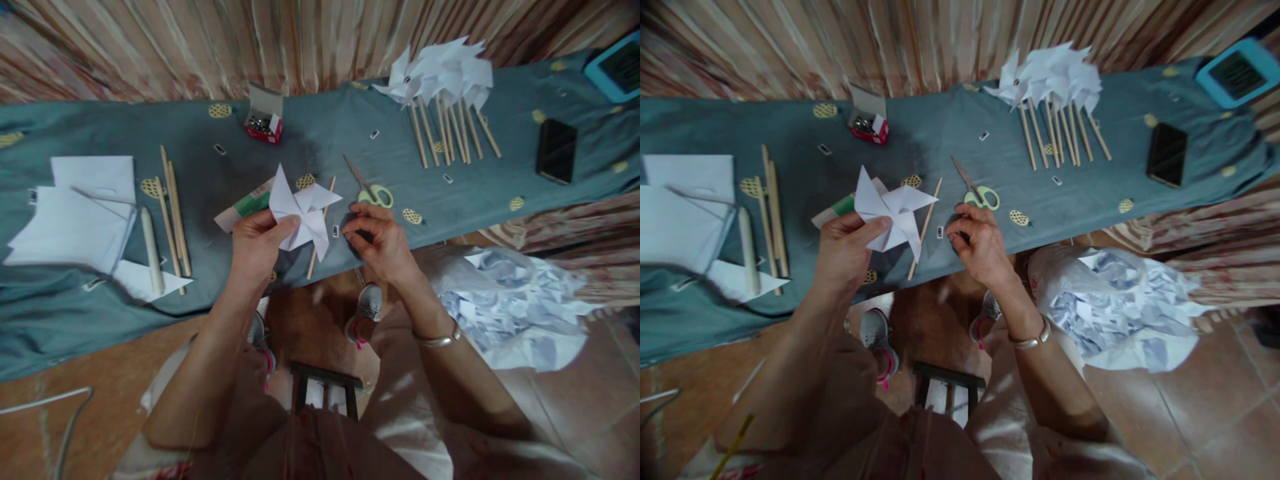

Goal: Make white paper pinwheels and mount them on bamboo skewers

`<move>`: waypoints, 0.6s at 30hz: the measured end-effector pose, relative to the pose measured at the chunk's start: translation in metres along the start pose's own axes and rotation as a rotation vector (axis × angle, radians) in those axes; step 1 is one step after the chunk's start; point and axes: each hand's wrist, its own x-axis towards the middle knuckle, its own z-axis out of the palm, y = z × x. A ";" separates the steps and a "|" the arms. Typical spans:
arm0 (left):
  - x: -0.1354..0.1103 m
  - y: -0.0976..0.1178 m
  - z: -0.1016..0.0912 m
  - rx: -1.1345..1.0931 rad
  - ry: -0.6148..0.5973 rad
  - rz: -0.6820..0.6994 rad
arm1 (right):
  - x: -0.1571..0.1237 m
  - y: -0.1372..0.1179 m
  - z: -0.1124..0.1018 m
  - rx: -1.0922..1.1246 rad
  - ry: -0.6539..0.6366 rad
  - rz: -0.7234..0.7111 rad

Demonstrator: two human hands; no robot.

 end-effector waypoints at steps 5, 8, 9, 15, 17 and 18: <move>-0.002 0.002 0.004 -0.013 0.003 -0.010 | -0.002 0.001 -0.005 -0.012 0.023 0.015; -0.002 0.003 0.006 -0.048 -0.015 0.001 | -0.003 -0.001 -0.008 -0.031 0.006 0.006; -0.002 0.003 0.007 -0.046 -0.015 -0.002 | -0.004 -0.002 -0.009 -0.039 -0.001 0.005; -0.002 0.001 0.008 -0.001 0.001 -0.015 | -0.003 -0.012 -0.011 -0.029 -0.037 0.078; -0.002 0.000 0.007 -0.016 -0.021 -0.003 | -0.002 -0.014 -0.010 0.035 -0.070 0.114; -0.002 -0.001 0.007 -0.025 -0.032 0.003 | -0.001 -0.015 -0.010 0.074 -0.087 0.124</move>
